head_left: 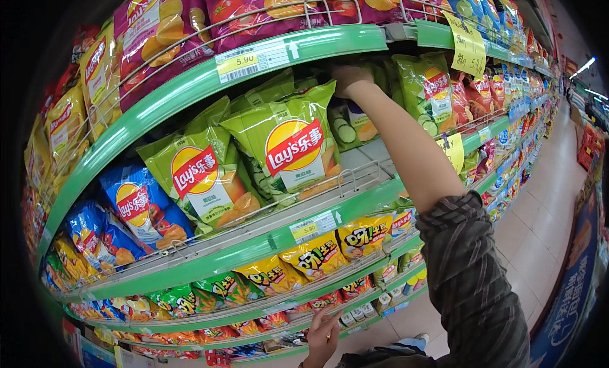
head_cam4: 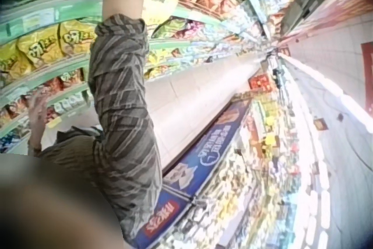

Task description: The person wipes the front of snack bags on a supermarket shelf using a purple cloth. They repeatedly pick up individual bags, wipe the packaging, and place them back on the shelf.

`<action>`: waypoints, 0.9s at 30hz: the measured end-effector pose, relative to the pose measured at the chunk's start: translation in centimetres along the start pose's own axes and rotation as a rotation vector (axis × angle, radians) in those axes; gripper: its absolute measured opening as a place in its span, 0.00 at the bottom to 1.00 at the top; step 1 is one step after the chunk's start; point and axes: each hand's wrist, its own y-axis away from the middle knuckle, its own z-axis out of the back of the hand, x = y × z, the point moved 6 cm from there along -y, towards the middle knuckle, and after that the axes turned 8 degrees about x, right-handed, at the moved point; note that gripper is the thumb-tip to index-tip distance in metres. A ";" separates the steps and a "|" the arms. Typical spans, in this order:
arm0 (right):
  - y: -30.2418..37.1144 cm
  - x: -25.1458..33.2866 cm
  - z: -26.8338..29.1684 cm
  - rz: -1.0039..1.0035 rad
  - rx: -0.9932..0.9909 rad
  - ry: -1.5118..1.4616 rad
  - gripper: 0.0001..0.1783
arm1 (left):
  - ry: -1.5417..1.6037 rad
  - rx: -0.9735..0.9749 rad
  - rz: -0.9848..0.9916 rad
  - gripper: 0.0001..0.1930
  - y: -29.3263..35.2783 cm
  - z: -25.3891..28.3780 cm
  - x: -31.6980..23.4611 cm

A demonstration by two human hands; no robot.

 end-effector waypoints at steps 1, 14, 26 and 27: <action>-0.3 -0.8 -0.4 -0.034 -0.026 -0.018 0.25 | 0.017 0.013 -0.002 0.16 0.1 -0.1 0.3; 12.5 -2.8 -1.7 0.187 -0.627 -0.676 0.12 | 0.064 0.325 -0.243 0.15 -1.2 -3.0 -2.4; 33.1 -3.8 -3.2 0.348 -1.086 -1.252 0.23 | -0.136 0.128 -0.402 0.23 -2.3 -1.6 -6.0; 34.9 -3.9 -3.9 0.307 -0.981 -1.603 0.24 | -0.136 0.090 -0.353 0.27 -2.7 -1.1 -6.4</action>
